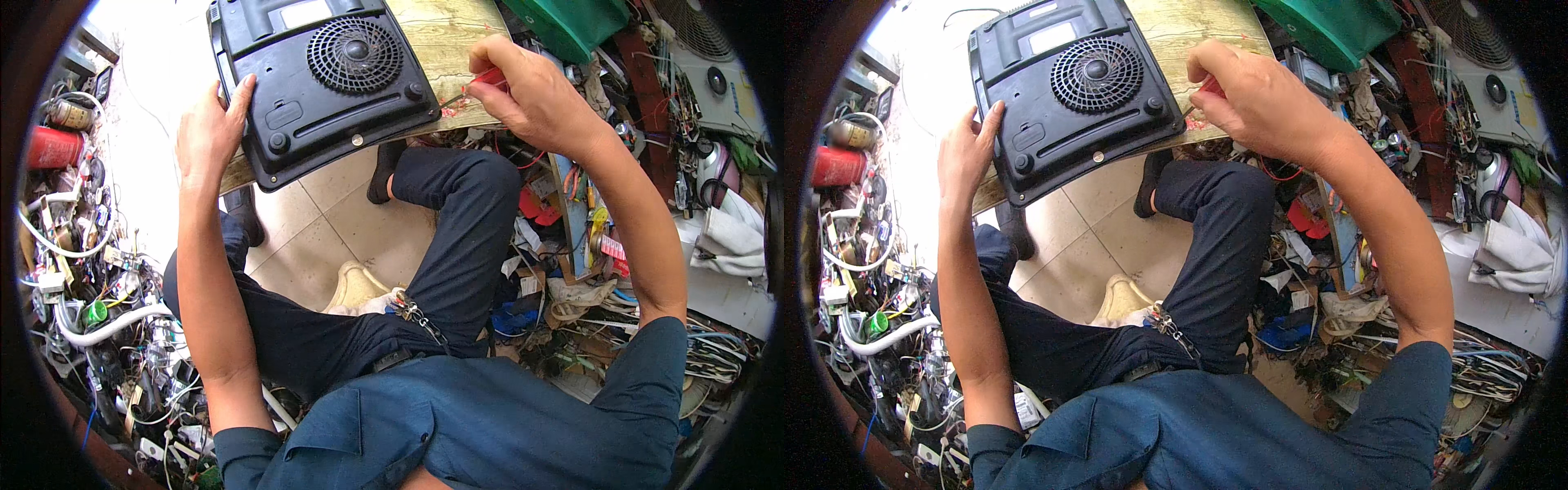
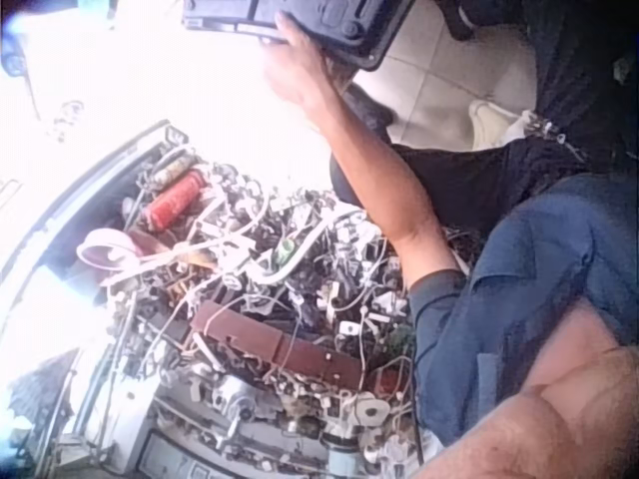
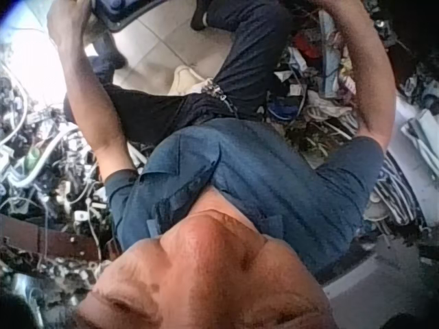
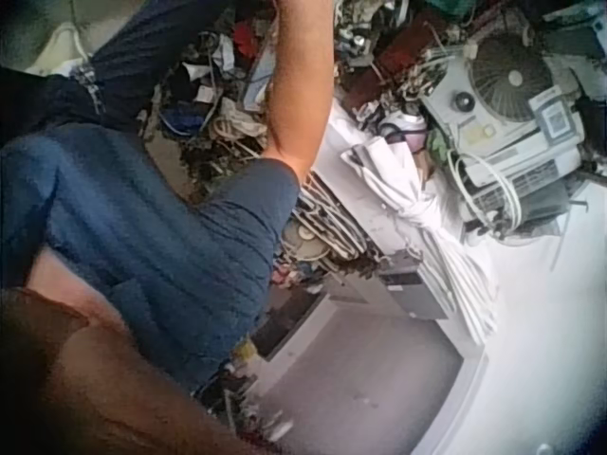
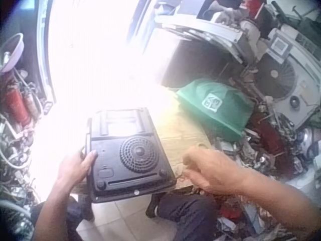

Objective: The person tests a Haier induction cooktop by pressing buttons and plugging it into a power strip. They then flip the cooktop over and use a screwdriver to remove screws from the back panel.

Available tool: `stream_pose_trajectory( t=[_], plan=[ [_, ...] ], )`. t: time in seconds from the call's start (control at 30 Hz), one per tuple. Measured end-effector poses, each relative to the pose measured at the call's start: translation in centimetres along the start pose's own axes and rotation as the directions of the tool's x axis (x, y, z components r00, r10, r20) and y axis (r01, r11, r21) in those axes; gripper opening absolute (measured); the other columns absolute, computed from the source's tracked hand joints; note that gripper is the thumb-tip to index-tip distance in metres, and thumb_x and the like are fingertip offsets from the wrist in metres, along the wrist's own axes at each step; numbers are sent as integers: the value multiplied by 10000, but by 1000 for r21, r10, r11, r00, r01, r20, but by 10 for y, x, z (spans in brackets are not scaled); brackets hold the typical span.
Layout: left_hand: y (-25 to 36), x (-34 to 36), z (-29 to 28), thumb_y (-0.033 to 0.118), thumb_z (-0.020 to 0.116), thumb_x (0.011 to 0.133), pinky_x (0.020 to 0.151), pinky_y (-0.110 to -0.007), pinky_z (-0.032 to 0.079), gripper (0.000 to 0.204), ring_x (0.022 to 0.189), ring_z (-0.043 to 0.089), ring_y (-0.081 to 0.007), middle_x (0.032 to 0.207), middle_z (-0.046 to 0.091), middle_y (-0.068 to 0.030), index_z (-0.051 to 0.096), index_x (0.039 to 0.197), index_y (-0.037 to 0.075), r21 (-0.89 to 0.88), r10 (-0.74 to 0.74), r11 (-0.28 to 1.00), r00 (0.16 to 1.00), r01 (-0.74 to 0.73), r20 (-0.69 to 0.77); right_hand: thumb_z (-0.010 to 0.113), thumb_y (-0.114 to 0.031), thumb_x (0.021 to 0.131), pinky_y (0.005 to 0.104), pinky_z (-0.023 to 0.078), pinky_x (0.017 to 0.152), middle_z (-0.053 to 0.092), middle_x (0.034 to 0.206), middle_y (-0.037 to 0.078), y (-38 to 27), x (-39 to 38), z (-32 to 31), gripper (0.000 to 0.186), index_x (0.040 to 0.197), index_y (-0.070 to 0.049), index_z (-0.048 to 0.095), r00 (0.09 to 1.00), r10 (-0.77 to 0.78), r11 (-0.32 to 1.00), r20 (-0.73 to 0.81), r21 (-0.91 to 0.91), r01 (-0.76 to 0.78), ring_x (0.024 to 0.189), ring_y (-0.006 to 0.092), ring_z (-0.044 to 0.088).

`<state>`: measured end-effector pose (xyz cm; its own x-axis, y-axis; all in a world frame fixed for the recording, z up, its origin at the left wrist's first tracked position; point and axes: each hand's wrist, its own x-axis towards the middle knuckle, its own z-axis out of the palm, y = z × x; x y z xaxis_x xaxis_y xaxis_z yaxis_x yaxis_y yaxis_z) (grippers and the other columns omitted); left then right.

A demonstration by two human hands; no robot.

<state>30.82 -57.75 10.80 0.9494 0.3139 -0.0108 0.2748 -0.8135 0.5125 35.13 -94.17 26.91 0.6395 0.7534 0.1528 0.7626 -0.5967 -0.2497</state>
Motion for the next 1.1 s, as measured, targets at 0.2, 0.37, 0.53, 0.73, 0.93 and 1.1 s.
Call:
stream_pose_trajectory(
  t=[0.2,0.37,0.53,0.73,0.93,1.1],
  plan=[
    [2,2,-1,651,587,993,758,-486,554,675,814,730,-390,858,736,-213,702,1056,-11,3,-16,1000,999,16,35,719,-266,961,461,556,701,722,840,143,-4,0,-7,247,1040,-69,594,973,203,951,109,-258,-170,797,368,720],
    [-2,-5,4,591,635,992,736,-447,563,623,759,724,-312,925,737,-170,709,1216,15,183,139,978,963,-97,-230,746,-325,939,467,546,656,708,780,133,5,-8,0,287,965,-70,616,995,-40,997,-95,56,45,750,378,704],
    [48,-27,-11,230,795,938,678,-341,583,314,805,743,-230,1025,727,-105,740,1214,91,30,448,876,792,-481,-415,745,-303,931,465,551,670,712,785,135,3,-9,-4,269,1017,-81,619,998,36,973,-43,-225,-45,753,382,708],
    [135,-50,21,160,854,769,1020,-429,520,342,1173,645,-284,1134,694,-58,751,1091,103,-33,833,531,529,-846,-163,737,-223,919,459,561,700,711,815,137,10,-10,3,245,1070,-82,605,996,-40,997,-76,-76,34,794,379,718],
    [184,-40,64,230,841,779,1242,-536,298,365,1389,505,-290,1261,693,-46,777,1130,152,-22,810,583,580,-812,82,718,-300,947,453,554,639,695,759,133,5,-15,0,232,990,-91,629,991,34,959,-129,-275,-69,726,377,711],
    [194,-34,72,221,849,747,1247,-584,267,357,1369,520,-272,1211,722,-7,798,1099,190,-33,798,587,571,-809,194,740,-278,923,440,559,681,712,842,138,14,-29,5,248,1027,-88,618,977,9,999,-212,-37,-17,787,361,721]
  ],
)
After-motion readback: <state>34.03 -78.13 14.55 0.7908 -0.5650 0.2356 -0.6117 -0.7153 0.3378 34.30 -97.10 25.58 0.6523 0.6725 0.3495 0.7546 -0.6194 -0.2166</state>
